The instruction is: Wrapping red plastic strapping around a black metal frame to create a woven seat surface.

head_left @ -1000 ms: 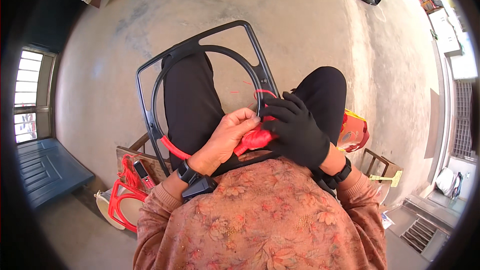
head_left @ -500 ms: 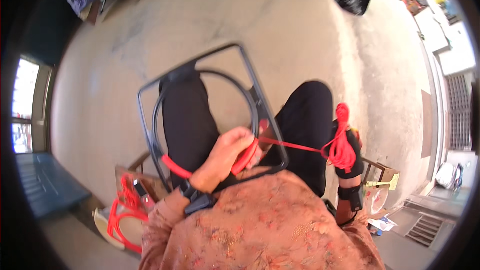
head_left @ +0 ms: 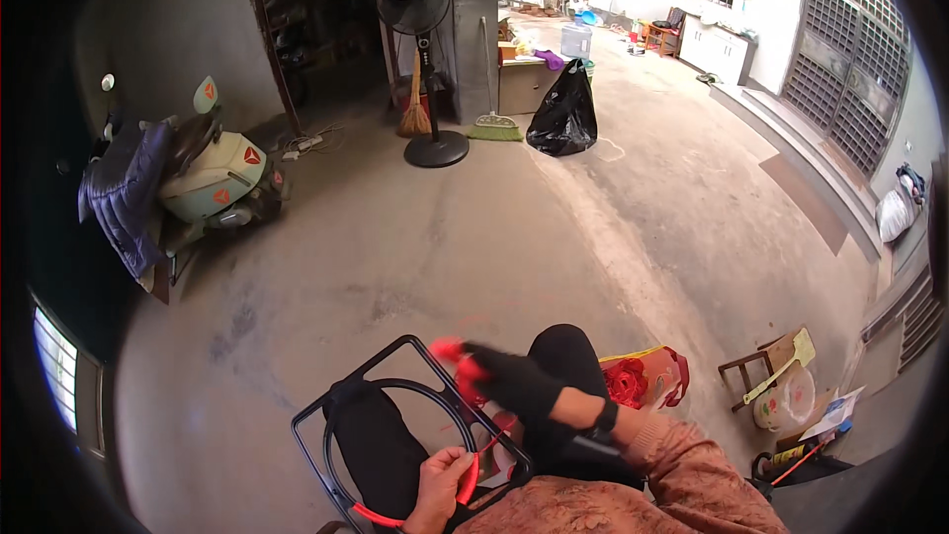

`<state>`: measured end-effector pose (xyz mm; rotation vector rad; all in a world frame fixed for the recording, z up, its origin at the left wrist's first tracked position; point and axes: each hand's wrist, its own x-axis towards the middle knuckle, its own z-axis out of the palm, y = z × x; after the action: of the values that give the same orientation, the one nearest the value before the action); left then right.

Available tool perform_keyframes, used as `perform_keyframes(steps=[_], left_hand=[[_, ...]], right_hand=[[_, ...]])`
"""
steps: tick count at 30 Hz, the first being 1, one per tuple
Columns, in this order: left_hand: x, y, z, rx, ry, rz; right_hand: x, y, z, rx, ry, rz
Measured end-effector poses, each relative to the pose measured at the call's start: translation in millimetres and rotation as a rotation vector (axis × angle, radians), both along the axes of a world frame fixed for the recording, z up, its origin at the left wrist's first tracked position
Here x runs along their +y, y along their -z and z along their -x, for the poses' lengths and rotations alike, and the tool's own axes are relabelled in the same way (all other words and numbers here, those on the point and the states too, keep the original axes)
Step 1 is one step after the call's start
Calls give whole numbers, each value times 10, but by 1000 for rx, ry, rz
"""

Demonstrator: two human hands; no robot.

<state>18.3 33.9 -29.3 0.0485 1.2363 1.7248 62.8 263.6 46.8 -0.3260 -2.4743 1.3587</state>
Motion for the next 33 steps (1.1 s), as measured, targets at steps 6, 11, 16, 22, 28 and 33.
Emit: perform_keyframes(steps=[6,11,16,22,28,33], left_hand=[[21,85,-46,280,32,106],[85,-2,-103,367,-30,-14],[-30,9,-37,59,46,2],[108,-143,-3,-155,19,-107],[-66,-17,112,143,139,139],[6,-139,104,77,277,32]], right_hand=[[-476,275,429,169,-555,-1013],[-510,87,329,98,-682,-853],[-236,-104,-42,-182,-646,-407],[-429,120,-454,277,-530,-564],[-479,51,-665,-36,-161,835],[47,345,-1260,76,367,910]])
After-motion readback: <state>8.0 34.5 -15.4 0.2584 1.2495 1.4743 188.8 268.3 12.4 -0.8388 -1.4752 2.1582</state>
